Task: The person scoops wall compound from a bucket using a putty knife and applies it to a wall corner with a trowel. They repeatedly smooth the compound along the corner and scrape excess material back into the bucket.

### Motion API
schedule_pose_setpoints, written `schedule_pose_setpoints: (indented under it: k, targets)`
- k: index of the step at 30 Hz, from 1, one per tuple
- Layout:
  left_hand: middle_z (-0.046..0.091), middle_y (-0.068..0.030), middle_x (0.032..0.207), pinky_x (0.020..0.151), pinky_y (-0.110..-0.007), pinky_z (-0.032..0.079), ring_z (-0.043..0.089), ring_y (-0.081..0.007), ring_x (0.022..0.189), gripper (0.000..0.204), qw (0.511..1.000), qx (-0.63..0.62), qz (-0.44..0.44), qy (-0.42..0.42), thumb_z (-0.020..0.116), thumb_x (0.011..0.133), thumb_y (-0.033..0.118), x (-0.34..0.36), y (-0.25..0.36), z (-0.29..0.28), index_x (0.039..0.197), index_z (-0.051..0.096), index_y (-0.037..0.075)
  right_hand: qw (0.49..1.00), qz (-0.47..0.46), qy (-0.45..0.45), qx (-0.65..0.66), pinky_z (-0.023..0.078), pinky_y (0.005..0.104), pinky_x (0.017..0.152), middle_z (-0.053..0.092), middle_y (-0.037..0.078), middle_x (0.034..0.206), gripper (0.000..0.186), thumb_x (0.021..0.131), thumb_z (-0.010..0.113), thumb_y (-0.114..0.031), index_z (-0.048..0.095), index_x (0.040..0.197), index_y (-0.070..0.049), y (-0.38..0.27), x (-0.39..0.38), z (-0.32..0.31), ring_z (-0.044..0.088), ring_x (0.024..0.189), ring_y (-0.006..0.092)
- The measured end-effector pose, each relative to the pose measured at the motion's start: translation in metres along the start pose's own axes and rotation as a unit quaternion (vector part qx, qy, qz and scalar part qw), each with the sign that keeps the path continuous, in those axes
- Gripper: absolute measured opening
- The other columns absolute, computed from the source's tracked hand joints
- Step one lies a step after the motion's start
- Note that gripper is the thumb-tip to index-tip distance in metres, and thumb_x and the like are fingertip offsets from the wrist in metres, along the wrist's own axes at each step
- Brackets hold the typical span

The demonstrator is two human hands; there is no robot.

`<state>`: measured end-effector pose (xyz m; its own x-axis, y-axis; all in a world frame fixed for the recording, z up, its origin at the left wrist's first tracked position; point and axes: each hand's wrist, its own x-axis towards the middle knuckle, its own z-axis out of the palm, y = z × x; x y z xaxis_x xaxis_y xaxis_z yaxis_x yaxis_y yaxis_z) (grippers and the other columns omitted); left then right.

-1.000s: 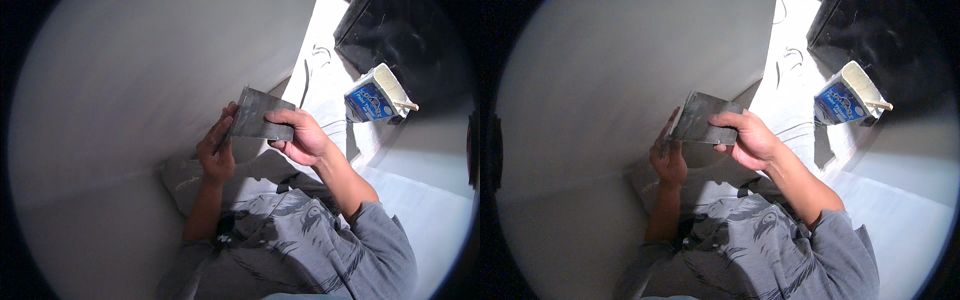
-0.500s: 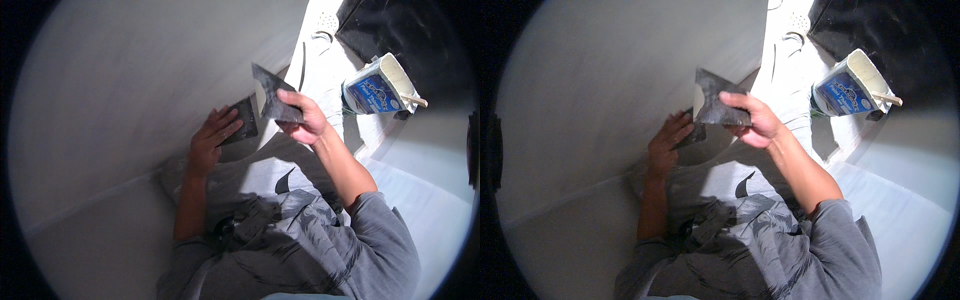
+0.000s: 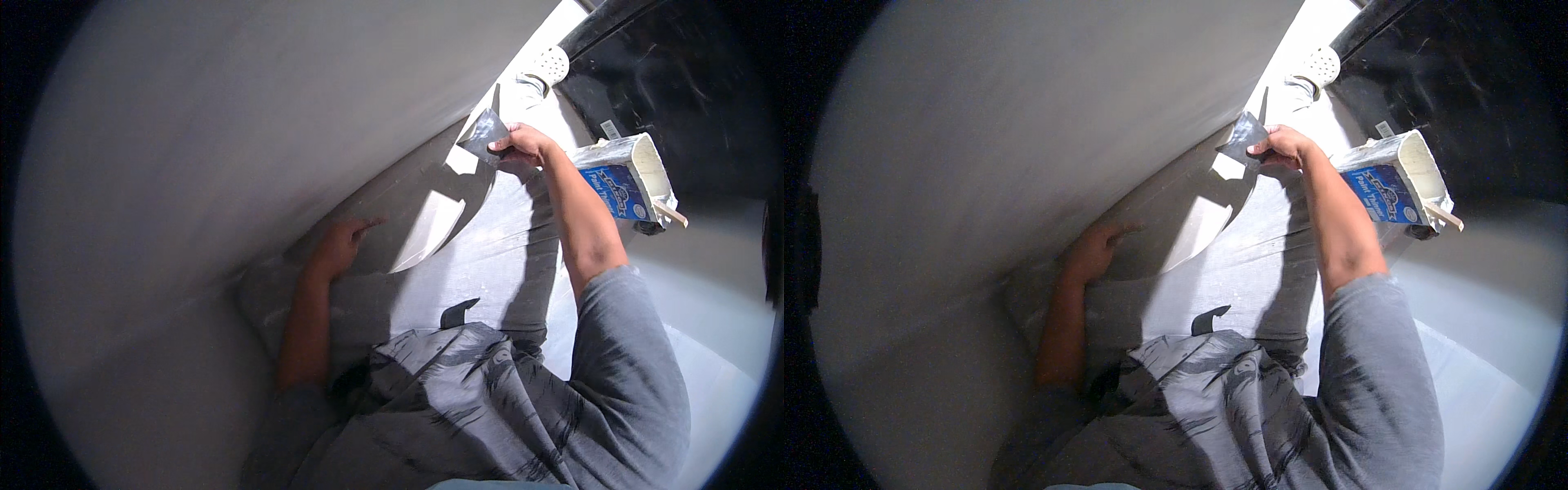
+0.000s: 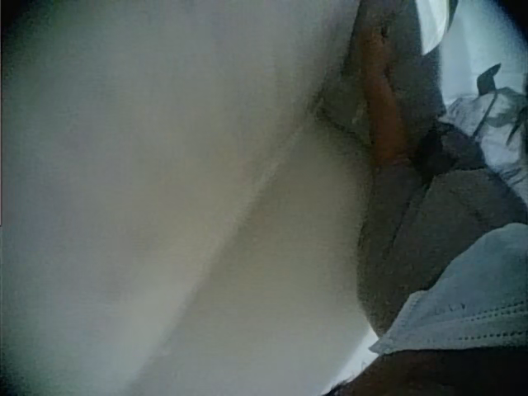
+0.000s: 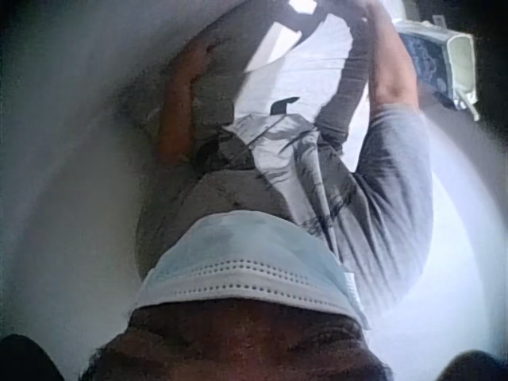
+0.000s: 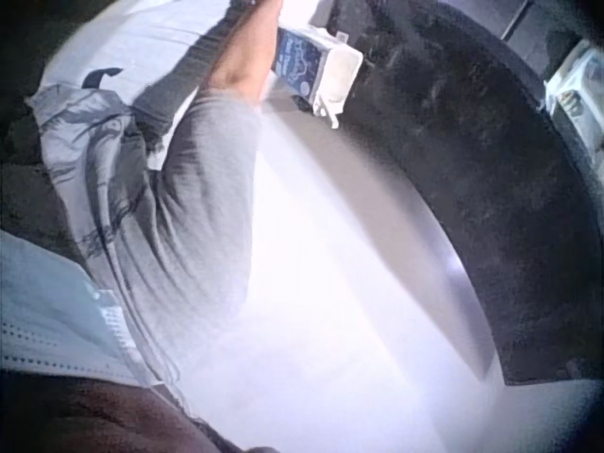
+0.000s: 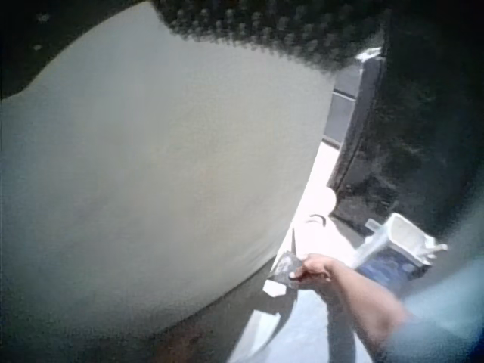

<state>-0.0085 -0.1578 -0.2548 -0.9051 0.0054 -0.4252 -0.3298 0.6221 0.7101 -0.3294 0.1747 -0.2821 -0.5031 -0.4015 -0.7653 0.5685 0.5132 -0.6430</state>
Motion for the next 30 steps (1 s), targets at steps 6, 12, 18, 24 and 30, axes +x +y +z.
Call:
schedule_pose_setpoints:
  k: [6, 12, 18, 24, 30]
  targets:
    - [0.068, -0.0225, 0.114, 0.089, -0.040, 0.050, 0.068, -0.0356, 0.096, 0.043, 1.000, 0.009, 0.000, -0.014, 0.051, 0.097, 0.001, 0.001, 0.000, 0.004, 0.131, 0.065, 0.022, 0.981, 0.072, 0.134, -0.120, 0.055, 0.0386, 0.070, 0.064, 0.003, 0.090, 0.017, 0.084, 0.076, -0.015, 0.063, 0.095, -0.011, 0.034, 0.088, 0.022, 0.064, 0.080, 0.0212]
    - [0.061, -0.0150, 0.135, 0.108, -0.042, 0.042, 0.060, -0.0329, 0.121, 0.037, 0.990, -0.038, -0.079, -0.111, 0.043, 0.105, 0.017, 0.015, -0.035, 0.025, 0.135, 0.062, 0.027, 0.914, -0.027, 0.329, -0.234, 0.055, 0.0436, 0.081, 0.071, 0.024, 0.098, 0.027, 0.076, 0.056, -0.011, 0.073, 0.095, -0.001, 0.087, 0.167, -0.005, 0.070, 0.096, 0.0393]
    - [0.065, -0.0193, 0.126, 0.101, -0.037, 0.045, 0.065, -0.0306, 0.114, 0.046, 0.990, -0.086, -0.075, -0.084, 0.045, 0.097, -0.003, 0.012, -0.015, 0.027, 0.132, 0.065, 0.020, 0.885, -0.031, 0.394, -0.245, 0.049, 0.0443, 0.099, 0.067, 0.023, 0.117, 0.038, 0.082, 0.053, -0.011, 0.069, 0.116, -0.009, 0.062, 0.161, 0.011, 0.062, 0.114, 0.0396]
    - [0.066, -0.0187, 0.127, 0.103, -0.036, 0.045, 0.064, -0.0295, 0.117, 0.044, 0.984, -0.113, -0.096, -0.098, 0.045, 0.098, -0.001, 0.009, -0.031, 0.035, 0.132, 0.065, 0.020, 0.890, -0.019, 0.410, -0.200, 0.049, 0.0454, 0.099, 0.067, 0.023, 0.117, 0.040, 0.083, 0.054, -0.017, 0.068, 0.120, -0.012, 0.051, 0.167, 0.023, 0.063, 0.114, 0.0385]
    - [0.066, -0.0202, 0.125, 0.101, -0.037, 0.046, 0.064, -0.0303, 0.116, 0.041, 0.986, -0.071, -0.112, -0.101, 0.047, 0.099, 0.001, 0.010, -0.015, 0.026, 0.131, 0.065, 0.019, 0.899, 0.009, 0.387, -0.205, 0.050, 0.0434, 0.099, 0.068, 0.018, 0.120, 0.037, 0.085, 0.059, -0.018, 0.066, 0.122, -0.015, 0.045, 0.171, 0.026, 0.063, 0.116, 0.0359]
